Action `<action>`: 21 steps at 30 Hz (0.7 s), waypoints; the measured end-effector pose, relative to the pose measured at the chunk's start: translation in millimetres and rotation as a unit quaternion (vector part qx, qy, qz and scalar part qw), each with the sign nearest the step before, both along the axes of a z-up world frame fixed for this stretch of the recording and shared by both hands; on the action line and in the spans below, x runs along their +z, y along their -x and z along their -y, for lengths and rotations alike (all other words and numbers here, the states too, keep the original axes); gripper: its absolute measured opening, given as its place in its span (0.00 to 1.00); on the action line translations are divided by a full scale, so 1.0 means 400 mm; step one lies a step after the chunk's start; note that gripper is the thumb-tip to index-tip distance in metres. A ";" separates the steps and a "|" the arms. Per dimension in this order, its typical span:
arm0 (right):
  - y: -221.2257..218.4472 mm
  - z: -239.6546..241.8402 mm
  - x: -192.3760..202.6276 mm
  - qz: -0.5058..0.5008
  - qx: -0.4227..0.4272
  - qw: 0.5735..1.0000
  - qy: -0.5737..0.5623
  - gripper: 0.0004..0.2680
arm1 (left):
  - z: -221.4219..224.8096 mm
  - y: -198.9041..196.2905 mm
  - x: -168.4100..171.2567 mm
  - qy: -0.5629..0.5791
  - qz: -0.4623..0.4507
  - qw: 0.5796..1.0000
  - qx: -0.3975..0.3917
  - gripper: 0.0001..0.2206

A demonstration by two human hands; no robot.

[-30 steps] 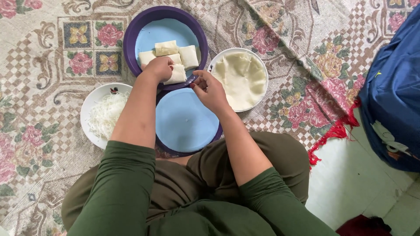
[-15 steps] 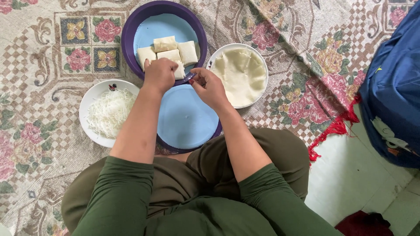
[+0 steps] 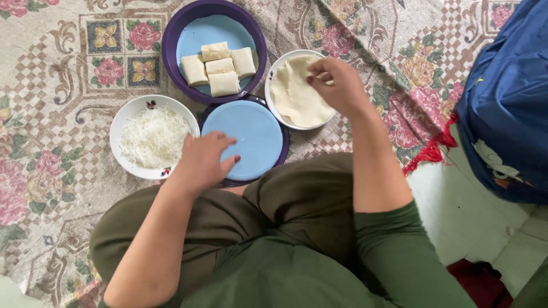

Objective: Rolling thin pastry wrappers with a white filling into cylindrical shapes while sitting on the floor.

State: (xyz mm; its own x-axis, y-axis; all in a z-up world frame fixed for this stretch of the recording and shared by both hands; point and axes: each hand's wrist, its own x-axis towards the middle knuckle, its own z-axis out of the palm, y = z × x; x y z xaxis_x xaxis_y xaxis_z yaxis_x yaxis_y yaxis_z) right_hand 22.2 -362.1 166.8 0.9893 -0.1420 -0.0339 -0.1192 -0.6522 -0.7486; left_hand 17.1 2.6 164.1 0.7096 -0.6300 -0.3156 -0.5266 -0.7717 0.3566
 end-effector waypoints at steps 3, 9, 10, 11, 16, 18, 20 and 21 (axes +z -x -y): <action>0.044 0.053 -0.153 -0.062 -0.053 0.989 0.122 0.07 | -0.032 0.065 0.032 0.150 -0.141 0.975 0.078 0.16; 0.015 0.017 -0.404 -0.116 -0.001 0.984 0.137 0.06 | -0.119 -0.007 -0.279 0.027 0.071 0.996 0.043 0.19; 0.012 -0.006 -0.407 -0.112 -0.001 0.984 0.139 0.06 | -0.112 -0.003 -0.266 0.028 0.075 0.996 0.044 0.19; 0.006 -0.027 -0.410 -0.125 0.003 0.980 0.157 0.08 | -0.103 -0.001 -0.253 0.075 0.022 0.994 0.072 0.19; 0.000 -0.064 -0.428 -0.153 0.031 0.968 0.197 0.14 | -0.096 -0.009 -0.296 0.045 -0.042 0.995 0.078 0.20; -0.004 -0.061 -0.432 -0.141 0.033 0.963 0.227 0.15 | -0.088 -0.017 -0.304 0.054 -0.050 0.993 0.090 0.19; -0.018 -0.036 -0.492 -0.145 0.028 0.962 0.231 0.12 | -0.076 -0.024 -0.297 0.056 -0.050 0.993 0.092 0.19; -0.022 -0.023 -0.523 -0.151 0.023 0.960 0.236 0.09 | -0.070 -0.025 -0.295 0.058 -0.053 0.993 0.092 0.19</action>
